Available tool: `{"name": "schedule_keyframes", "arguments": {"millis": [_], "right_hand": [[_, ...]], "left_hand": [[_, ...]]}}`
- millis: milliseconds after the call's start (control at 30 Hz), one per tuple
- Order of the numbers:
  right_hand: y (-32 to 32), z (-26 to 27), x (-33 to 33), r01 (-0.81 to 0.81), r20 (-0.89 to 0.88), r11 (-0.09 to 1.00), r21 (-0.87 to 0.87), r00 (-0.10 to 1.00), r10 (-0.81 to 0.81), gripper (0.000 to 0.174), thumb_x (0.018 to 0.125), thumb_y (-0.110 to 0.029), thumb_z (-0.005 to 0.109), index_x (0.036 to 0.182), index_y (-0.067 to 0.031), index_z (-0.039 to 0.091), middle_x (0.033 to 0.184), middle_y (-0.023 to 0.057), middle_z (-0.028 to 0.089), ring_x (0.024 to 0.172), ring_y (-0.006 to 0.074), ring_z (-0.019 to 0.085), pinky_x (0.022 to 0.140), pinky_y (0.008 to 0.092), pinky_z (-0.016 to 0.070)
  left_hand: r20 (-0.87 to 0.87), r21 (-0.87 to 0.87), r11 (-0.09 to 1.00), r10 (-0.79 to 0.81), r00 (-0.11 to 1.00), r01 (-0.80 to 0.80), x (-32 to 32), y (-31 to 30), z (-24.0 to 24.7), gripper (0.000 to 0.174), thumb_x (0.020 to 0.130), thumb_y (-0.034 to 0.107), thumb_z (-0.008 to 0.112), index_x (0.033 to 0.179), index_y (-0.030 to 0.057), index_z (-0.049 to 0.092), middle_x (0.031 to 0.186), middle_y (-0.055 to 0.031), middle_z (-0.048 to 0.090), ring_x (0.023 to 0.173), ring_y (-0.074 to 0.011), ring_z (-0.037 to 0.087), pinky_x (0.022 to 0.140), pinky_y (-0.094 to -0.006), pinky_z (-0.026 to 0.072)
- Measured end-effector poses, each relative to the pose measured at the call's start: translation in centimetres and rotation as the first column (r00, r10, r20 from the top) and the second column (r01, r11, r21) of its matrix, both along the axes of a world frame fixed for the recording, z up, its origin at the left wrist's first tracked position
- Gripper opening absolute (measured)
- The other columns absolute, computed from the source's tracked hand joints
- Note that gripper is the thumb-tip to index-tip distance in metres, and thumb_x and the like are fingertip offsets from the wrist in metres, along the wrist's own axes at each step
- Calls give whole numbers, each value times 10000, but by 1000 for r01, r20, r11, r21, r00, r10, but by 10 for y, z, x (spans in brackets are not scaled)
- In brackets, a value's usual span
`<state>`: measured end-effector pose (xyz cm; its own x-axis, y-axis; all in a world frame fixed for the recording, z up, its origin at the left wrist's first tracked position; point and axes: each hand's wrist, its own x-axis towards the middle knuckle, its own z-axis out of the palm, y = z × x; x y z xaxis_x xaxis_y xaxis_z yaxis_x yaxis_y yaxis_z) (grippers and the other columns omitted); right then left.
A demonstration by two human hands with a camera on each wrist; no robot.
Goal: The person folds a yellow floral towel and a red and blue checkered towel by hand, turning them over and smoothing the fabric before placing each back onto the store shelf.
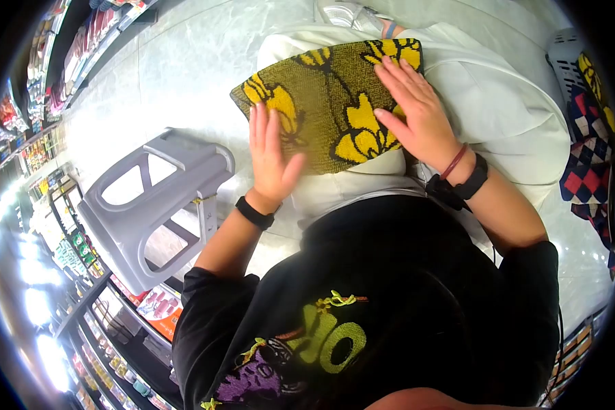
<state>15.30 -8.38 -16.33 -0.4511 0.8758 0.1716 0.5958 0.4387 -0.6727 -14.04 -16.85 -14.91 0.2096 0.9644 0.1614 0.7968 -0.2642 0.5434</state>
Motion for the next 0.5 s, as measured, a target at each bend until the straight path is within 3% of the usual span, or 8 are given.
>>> {"name": "schedule_keyframes", "arguments": {"millis": [67,167,200,300,333,433,467,500], "right_hand": [[-5,-9,12,51,-46,995,-87,997,-55,601,897,-252,628,1428,-61,420,1491,151,398,1383,338,356,1123,424,311],[-13,-20,22,113,-186,963,-244,969,-161,602,901,-217,622,1424,-18,401,1486,212,378,1389,354,341,1124,398,307],[-15,-22,25,164,-166,970,-180,967,-194,592,894,-198,630,1402,15,412,1420,241,448,1320,364,432,1092,392,353],[-16,-29,38,252,-164,863,-438,921,-352,554,896,-200,636,1363,34,452,1314,218,549,1189,310,559,1010,367,437],[-14,-29,35,215,-321,818,-534,843,-431,521,895,-209,650,1317,53,492,1184,158,630,1041,213,625,910,314,491],[3,-16,43,-3,-383,629,-777,796,-469,493,890,-203,664,1288,52,522,1127,111,652,1005,146,622,865,274,497],[10,-16,45,-69,-385,541,-838,778,-496,467,885,-191,676,1273,31,543,1101,81,662,984,131,624,861,266,494],[12,-11,45,-116,-411,504,-856,743,-528,459,886,-191,676,1271,24,547,1107,77,660,991,131,621,867,266,492]], "left_hand": [[86,-32,998,50,995,-47,-3,-4,-7,761,882,309,553,1483,-38,240,1563,-275,149,1449,-443,146,1172,-492,139],[354,-121,985,157,922,-121,-4,-8,-18,739,915,292,523,1492,-44,206,1572,-263,132,1464,-396,132,1177,-458,129],[444,-141,983,169,880,-118,-3,-9,-20,686,972,287,457,1497,-52,174,1564,-238,181,1451,-341,195,1167,-412,177],[487,-542,798,554,675,-264,-5,-9,-8,629,1024,313,382,1508,-18,156,1541,-176,267,1393,-263,312,1135,-362,259],[587,-603,752,643,491,-265,-6,-8,-10,578,1029,316,414,1460,-46,282,1446,-163,423,1272,-248,467,1061,-347,368],[565,-812,584,785,254,4,-36,2,-8,520,1014,327,469,1386,-33,424,1335,-134,546,1200,-217,532,1032,-348,401],[530,-839,544,820,218,-6,-41,4,-8,472,1007,342,491,1308,-22,518,1255,-106,605,1144,-202,576,1004,-348,435],[512,-851,526,822,249,14,-47,6,-6,480,1010,348,481,1329,-10,495,1267,-107,599,1149,-207,577,999,-351,445]]}}
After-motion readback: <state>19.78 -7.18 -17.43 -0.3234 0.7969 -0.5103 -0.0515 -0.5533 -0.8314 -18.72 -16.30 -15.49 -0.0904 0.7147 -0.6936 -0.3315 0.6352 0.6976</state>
